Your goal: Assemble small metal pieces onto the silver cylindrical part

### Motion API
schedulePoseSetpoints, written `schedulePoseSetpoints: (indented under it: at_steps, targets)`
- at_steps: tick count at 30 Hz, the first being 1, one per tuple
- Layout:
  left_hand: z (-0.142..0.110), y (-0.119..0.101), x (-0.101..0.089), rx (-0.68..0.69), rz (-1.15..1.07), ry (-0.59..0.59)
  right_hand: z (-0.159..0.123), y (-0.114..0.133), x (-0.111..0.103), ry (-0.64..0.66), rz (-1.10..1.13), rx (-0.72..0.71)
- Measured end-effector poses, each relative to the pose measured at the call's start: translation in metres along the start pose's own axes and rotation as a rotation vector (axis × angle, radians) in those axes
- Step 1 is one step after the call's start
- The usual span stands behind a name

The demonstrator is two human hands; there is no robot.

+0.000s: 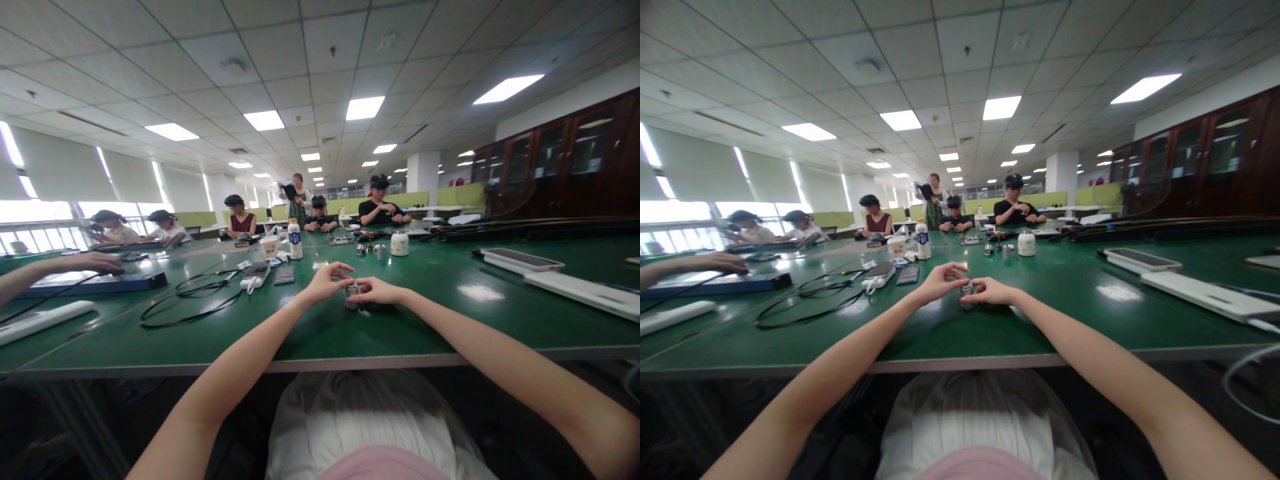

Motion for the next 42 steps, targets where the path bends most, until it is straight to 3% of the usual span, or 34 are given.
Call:
schedulePoseSetpoints:
  at_steps: [7, 11, 17, 21, 25, 29, 31, 37, 42]
  targets:
    - [0.002, -0.003, -0.008, 0.018, 0.111, -0.137, 0.000, 0.001, 0.000, -0.007, -0.008, 0.008]
    - [0.004, 0.013, -0.020, -0.017, 0.108, -0.163, 0.000, 0.000, -0.001, -0.009, -0.019, 0.007]
    - [-0.008, 0.070, -0.025, -0.260, 0.260, 0.012, 0.000, -0.001, -0.001, -0.006, -0.014, 0.003]
    - [-0.013, 0.081, -0.019, -0.289, 0.247, 0.101, 0.000, 0.001, 0.001, 0.002, 0.016, -0.003]
    - [-0.010, 0.069, -0.018, -0.248, 0.282, 0.058, 0.001, 0.000, 0.001, 0.004, 0.018, -0.004]
    - [-0.004, 0.030, -0.025, -0.074, 0.257, -0.149, 0.002, -0.004, -0.001, -0.012, -0.011, 0.005]
    - [-0.003, 0.011, -0.022, 0.006, 0.171, -0.195, 0.003, -0.006, -0.001, -0.014, -0.016, 0.010]
    - [-0.003, -0.012, 0.000, 0.047, 0.069, -0.085, 0.003, -0.003, -0.001, -0.005, 0.000, -0.014]
    - [-0.005, -0.013, -0.002, 0.041, 0.084, -0.095, 0.002, -0.001, 0.000, 0.005, 0.010, -0.017]
Point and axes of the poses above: each hand's wrist, its own z-axis towards the middle knuckle, its own x-axis out of the palm, y = z × x, the point moved 9 cm from there along z, towards the middle knuckle, and after that the axes turned 1 degree about x, right-handed, at the moved point
